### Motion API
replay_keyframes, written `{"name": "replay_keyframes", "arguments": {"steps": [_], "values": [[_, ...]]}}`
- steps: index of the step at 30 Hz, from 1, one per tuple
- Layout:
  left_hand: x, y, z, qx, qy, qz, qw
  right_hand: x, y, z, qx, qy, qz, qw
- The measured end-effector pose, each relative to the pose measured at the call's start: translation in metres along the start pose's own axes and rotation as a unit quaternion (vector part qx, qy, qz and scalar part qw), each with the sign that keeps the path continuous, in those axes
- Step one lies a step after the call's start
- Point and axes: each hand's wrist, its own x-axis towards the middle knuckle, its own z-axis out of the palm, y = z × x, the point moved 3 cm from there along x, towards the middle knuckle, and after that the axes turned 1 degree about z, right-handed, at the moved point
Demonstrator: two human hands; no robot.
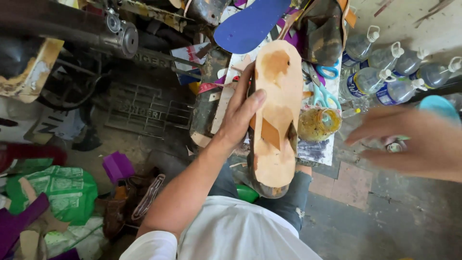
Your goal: Applying adhesive to the sole and straps of a sandal using a small applicator tool on a workbench.
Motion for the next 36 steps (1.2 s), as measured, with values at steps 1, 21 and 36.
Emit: {"name": "replay_keyframes", "arguments": {"steps": [1, 21, 36], "values": [[0.0, -0.006, -0.003, -0.002, -0.013, 0.015, 1.0, -0.006, 0.018, -0.006, 0.073, 0.145, -0.091, 0.983], [-0.003, 0.003, -0.004, -0.044, -0.029, 0.012, 0.999, 0.004, -0.072, -0.034, 0.063, 0.508, -0.292, 0.808], [-0.006, 0.006, 0.005, 0.037, -0.028, 0.038, 0.998, 0.005, -0.092, -0.03, 0.149, 0.437, -0.354, 0.813]]}}
